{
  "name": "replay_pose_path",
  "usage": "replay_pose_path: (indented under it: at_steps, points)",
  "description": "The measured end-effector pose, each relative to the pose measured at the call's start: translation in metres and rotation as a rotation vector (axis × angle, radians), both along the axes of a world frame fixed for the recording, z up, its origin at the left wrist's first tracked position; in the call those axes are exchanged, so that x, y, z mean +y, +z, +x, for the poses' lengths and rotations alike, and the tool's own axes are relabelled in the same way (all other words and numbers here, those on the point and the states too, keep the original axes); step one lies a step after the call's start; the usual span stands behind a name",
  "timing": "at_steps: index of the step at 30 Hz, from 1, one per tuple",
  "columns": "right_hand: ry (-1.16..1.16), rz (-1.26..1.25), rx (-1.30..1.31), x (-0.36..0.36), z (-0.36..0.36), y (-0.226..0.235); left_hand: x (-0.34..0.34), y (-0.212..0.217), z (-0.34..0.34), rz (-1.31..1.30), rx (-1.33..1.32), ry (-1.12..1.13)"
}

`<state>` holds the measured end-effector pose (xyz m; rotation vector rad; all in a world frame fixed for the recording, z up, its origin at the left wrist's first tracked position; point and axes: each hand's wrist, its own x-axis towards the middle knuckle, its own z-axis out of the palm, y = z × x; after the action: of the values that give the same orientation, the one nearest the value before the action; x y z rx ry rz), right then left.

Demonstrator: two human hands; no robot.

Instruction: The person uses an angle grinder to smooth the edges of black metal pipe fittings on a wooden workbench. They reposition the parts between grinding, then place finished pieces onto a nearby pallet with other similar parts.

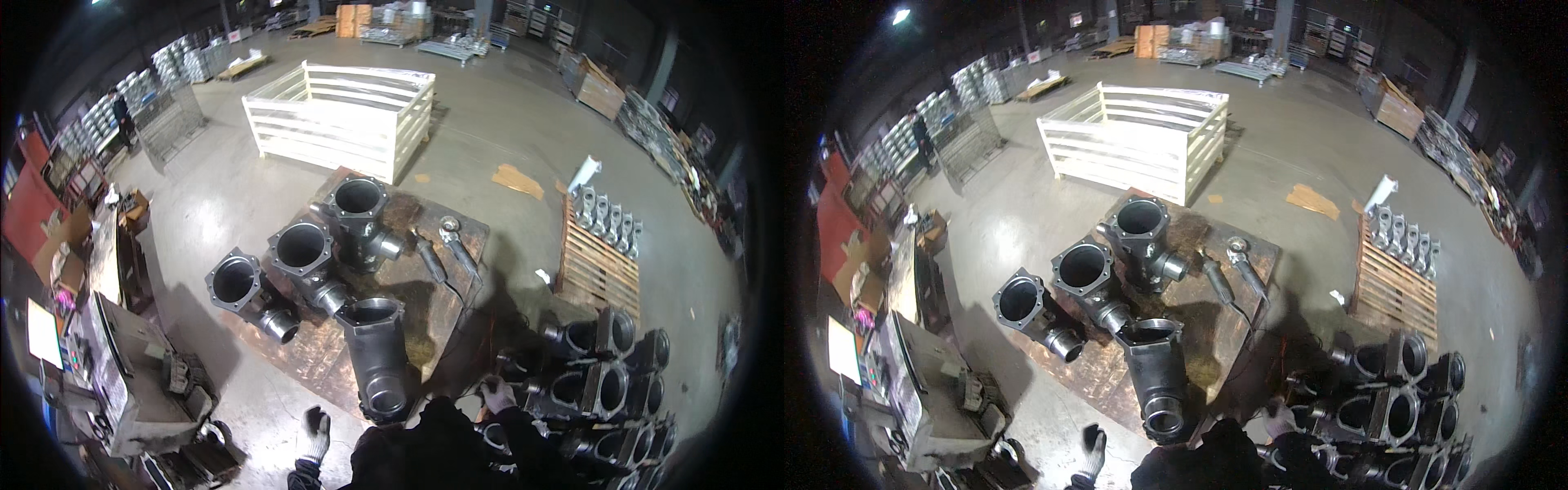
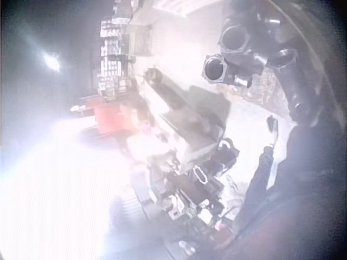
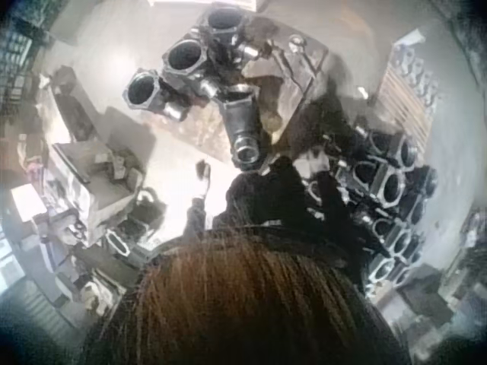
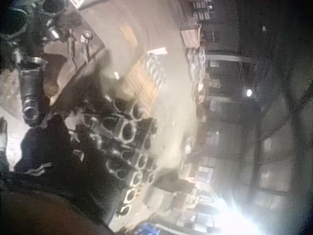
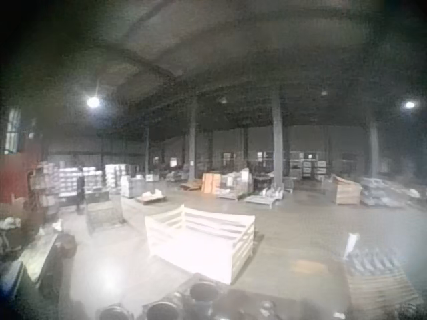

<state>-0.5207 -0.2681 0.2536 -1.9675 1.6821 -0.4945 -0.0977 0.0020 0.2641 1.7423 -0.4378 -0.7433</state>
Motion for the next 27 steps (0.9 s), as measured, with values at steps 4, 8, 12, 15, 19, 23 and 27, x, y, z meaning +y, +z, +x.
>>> replay_pose_path:
  at_steps: [4, 8, 12, 15, 19, 23, 27]
  points:
    - [0.157, 0.126, 0.022, -0.090, 0.073, 0.011, 0.046, -0.086, -0.046, 0.048, 0.333, 0.257]
    - [0.309, 0.224, -0.149, -0.182, 0.160, -0.002, 0.015, -0.116, -0.099, 0.127, 0.390, 0.426]
    - [0.463, 0.201, -0.477, -0.253, 0.248, -0.031, -0.032, -0.105, -0.150, 0.148, 0.369, 0.599]
    - [0.540, 0.326, -0.567, -0.281, 0.304, -0.043, -0.051, -0.108, -0.182, 0.187, 0.418, 0.668]
    - [0.813, 0.472, -0.409, -0.285, 0.360, -0.036, -0.048, -0.154, -0.223, 0.530, 0.387, 0.746]
    - [1.011, 0.495, -0.004, -0.261, 0.392, -0.023, -0.053, -0.200, -0.250, 0.600, 0.577, 0.900]
    - [1.144, 0.453, 0.409, -0.249, 0.404, -0.028, -0.096, -0.165, -0.233, 0.441, 0.489, 0.994]
